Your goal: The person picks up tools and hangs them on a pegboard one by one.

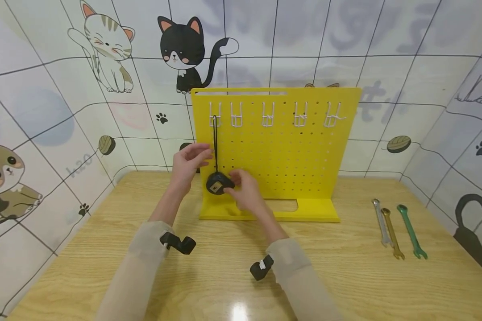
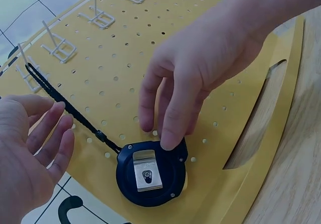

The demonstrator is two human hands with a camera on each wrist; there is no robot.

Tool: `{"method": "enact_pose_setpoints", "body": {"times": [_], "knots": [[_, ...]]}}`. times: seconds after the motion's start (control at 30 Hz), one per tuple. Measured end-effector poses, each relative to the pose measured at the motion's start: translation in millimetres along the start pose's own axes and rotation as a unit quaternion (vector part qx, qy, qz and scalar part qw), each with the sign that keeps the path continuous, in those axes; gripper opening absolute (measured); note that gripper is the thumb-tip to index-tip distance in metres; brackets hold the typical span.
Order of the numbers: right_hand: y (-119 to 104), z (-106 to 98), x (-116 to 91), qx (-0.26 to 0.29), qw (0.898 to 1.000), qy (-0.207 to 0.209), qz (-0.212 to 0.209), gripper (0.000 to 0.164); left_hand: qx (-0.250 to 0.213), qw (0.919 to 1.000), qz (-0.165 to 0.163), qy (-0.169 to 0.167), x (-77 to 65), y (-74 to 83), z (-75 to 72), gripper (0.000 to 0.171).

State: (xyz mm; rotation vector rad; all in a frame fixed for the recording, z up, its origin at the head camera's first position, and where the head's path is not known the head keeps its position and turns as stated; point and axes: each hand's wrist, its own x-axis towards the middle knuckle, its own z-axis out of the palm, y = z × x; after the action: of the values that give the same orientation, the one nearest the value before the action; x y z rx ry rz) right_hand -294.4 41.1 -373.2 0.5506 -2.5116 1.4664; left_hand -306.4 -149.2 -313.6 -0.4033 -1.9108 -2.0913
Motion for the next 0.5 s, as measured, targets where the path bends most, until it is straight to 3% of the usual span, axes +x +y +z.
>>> {"method": "enact_pose_setpoints", "body": {"times": [0.23, 0.5], "knots": [[-8, -9, -3, 0.013, 0.999, -0.03, 0.012, 0.047, -0.014, 0.9998, -0.01, -0.007, -6.1, -0.5, 2.4, 0.033], [-16, -23, -10, 0.02, 0.998, -0.064, -0.014, 0.045, 0.004, 0.9997, -0.001, -0.023, -13.4, 1.2, 6.1, 0.035]]}}
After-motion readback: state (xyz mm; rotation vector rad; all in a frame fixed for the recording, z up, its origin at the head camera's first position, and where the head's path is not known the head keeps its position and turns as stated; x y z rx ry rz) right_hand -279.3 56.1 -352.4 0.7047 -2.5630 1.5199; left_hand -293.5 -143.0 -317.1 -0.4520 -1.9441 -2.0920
